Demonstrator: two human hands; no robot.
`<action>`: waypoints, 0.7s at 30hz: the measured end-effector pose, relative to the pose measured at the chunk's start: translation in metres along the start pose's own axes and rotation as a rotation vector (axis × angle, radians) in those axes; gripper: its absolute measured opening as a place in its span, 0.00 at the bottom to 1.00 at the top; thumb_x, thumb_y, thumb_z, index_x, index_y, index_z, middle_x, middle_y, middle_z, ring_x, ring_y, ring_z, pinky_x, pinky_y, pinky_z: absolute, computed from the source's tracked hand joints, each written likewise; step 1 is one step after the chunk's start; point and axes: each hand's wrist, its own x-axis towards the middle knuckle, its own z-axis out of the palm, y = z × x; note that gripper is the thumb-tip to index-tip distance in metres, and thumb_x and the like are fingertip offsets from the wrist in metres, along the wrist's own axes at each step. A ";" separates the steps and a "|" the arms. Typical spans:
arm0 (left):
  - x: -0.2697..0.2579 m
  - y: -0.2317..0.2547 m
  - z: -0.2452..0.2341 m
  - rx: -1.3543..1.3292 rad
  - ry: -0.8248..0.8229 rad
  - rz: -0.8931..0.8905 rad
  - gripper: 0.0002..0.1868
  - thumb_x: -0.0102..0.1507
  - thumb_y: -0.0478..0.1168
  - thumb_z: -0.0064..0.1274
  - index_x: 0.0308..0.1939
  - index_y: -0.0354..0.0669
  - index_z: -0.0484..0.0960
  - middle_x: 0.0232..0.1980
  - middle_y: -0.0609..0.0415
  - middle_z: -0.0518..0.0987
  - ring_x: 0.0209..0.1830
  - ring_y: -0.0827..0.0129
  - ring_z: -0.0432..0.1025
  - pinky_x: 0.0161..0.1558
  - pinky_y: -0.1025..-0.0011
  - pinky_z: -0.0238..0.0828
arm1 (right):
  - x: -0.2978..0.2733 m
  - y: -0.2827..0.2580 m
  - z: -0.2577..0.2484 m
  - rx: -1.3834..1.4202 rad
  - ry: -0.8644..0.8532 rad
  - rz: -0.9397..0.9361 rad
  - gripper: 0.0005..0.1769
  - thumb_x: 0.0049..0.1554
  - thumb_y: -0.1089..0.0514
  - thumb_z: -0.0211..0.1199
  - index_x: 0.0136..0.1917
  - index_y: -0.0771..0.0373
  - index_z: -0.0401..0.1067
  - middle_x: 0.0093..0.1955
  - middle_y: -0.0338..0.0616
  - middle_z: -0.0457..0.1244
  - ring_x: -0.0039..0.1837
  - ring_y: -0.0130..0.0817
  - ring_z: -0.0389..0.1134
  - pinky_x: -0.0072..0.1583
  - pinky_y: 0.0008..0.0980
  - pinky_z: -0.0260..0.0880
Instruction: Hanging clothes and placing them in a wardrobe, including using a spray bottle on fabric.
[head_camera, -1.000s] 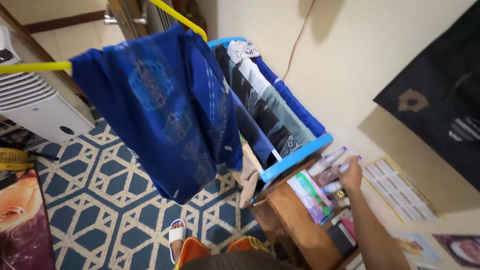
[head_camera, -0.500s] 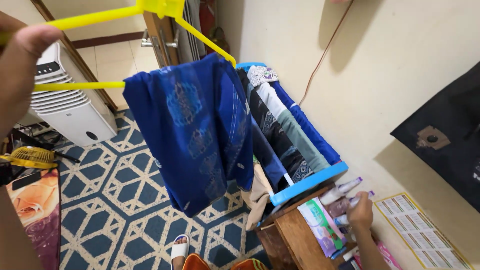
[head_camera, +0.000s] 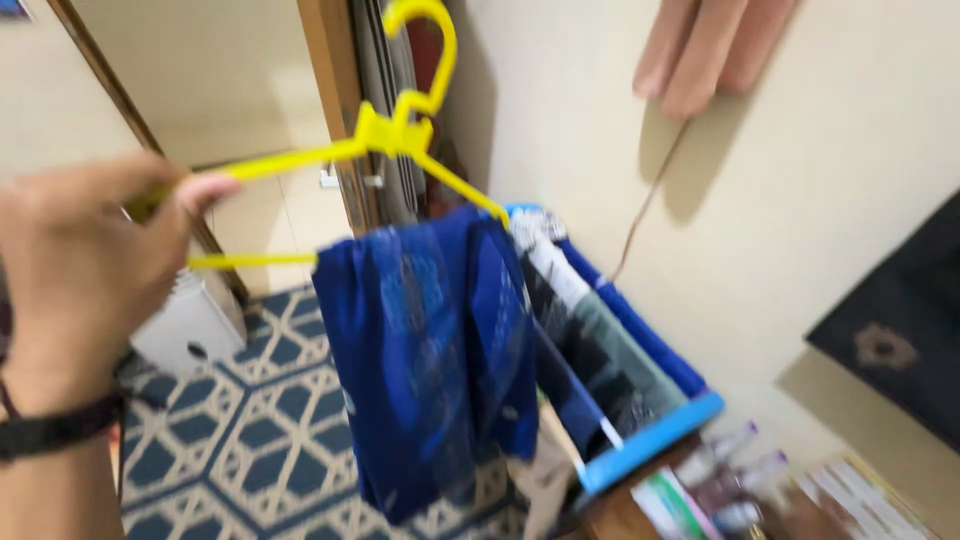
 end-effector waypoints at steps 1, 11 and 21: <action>0.007 -0.007 -0.002 0.026 0.023 0.027 0.17 0.67 0.46 0.67 0.38 0.31 0.86 0.26 0.45 0.78 0.23 0.64 0.70 0.28 0.70 0.63 | 0.011 -0.007 -0.022 -0.023 0.149 -0.149 0.53 0.30 0.42 0.81 0.66 0.49 0.64 0.53 0.49 0.70 0.65 0.52 0.68 0.69 0.52 0.64; 0.040 -0.096 0.032 -0.320 -0.053 0.075 0.15 0.66 0.49 0.66 0.38 0.40 0.88 0.23 0.54 0.78 0.18 0.72 0.68 0.22 0.72 0.57 | -0.092 -0.499 -0.414 0.594 0.082 -0.759 0.24 0.58 0.53 0.62 0.66 0.61 0.72 0.66 0.43 0.66 0.66 0.34 0.66 0.69 0.35 0.64; 0.069 -0.213 0.058 -0.599 -0.123 0.010 0.12 0.67 0.45 0.64 0.41 0.38 0.87 0.23 0.53 0.75 0.20 0.75 0.64 0.24 0.73 0.56 | -0.043 -0.673 -0.361 1.043 -0.349 -0.764 0.21 0.61 0.47 0.62 0.62 0.60 0.67 0.51 0.32 0.62 0.54 0.21 0.64 0.57 0.26 0.68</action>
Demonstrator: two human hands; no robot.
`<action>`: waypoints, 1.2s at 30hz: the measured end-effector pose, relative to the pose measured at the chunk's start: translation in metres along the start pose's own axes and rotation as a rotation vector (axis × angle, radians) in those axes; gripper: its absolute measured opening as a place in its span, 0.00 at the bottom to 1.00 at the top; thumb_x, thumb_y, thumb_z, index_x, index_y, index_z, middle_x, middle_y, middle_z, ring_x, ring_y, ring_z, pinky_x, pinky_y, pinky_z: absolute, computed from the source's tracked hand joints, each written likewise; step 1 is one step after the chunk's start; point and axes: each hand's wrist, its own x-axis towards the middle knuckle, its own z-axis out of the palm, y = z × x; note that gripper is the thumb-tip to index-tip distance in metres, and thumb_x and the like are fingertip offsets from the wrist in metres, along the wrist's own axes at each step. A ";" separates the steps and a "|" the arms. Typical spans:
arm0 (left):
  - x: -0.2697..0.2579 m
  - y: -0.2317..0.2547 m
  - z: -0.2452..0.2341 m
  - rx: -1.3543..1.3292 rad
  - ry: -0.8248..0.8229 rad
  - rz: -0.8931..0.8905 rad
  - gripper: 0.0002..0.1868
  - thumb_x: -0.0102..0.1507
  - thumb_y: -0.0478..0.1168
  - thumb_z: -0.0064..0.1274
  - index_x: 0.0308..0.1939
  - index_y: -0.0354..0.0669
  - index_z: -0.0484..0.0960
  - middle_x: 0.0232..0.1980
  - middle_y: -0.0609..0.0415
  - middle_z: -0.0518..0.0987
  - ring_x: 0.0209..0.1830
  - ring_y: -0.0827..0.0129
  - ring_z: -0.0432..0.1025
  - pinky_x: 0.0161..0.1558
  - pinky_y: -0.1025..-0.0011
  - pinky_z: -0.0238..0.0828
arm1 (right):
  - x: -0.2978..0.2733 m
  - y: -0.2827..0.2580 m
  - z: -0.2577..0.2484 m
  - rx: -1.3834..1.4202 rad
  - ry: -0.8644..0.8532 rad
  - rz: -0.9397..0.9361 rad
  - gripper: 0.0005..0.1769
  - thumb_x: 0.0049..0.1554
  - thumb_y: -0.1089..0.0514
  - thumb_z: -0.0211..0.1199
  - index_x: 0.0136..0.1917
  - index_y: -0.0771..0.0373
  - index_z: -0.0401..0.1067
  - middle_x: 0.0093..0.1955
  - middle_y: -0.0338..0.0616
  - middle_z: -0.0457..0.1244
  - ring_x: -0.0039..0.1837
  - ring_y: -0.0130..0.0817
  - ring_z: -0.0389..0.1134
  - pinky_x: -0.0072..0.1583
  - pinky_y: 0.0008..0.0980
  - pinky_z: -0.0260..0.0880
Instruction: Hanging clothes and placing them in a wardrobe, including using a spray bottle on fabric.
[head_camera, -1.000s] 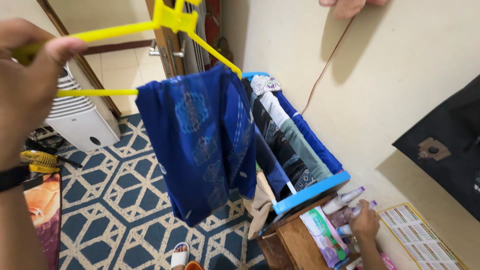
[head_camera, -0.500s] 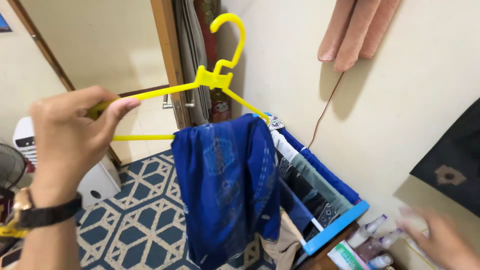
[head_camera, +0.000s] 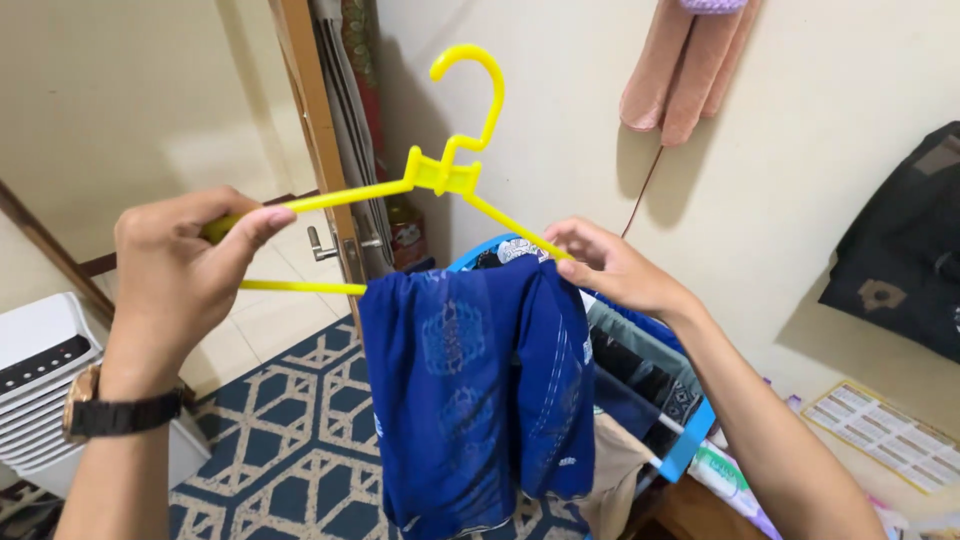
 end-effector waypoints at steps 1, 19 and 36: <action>0.003 -0.012 -0.002 -0.022 -0.005 0.004 0.12 0.68 0.45 0.64 0.42 0.38 0.87 0.23 0.54 0.76 0.20 0.76 0.64 0.24 0.73 0.55 | 0.007 0.002 0.010 -0.042 -0.012 0.028 0.19 0.62 0.46 0.61 0.58 0.60 0.70 0.47 0.31 0.60 0.49 0.20 0.60 0.52 0.24 0.63; -0.075 0.014 0.095 -0.252 0.044 -0.182 0.59 0.49 0.61 0.71 0.70 0.27 0.59 0.62 0.31 0.65 0.62 0.39 0.64 0.60 0.50 0.65 | 0.011 -0.048 0.059 -0.414 0.711 -0.131 0.26 0.70 0.43 0.53 0.41 0.65 0.68 0.39 0.34 0.60 0.44 0.21 0.58 0.48 0.23 0.59; 0.010 0.136 0.177 -0.997 -0.057 0.315 0.23 0.54 0.19 0.39 0.53 0.28 0.74 0.48 0.32 0.76 0.53 0.35 0.71 0.55 0.53 0.68 | -0.235 -0.084 0.071 -0.921 1.461 0.205 0.24 0.70 0.47 0.52 0.39 0.66 0.69 0.33 0.34 0.59 0.39 0.20 0.57 0.42 0.26 0.58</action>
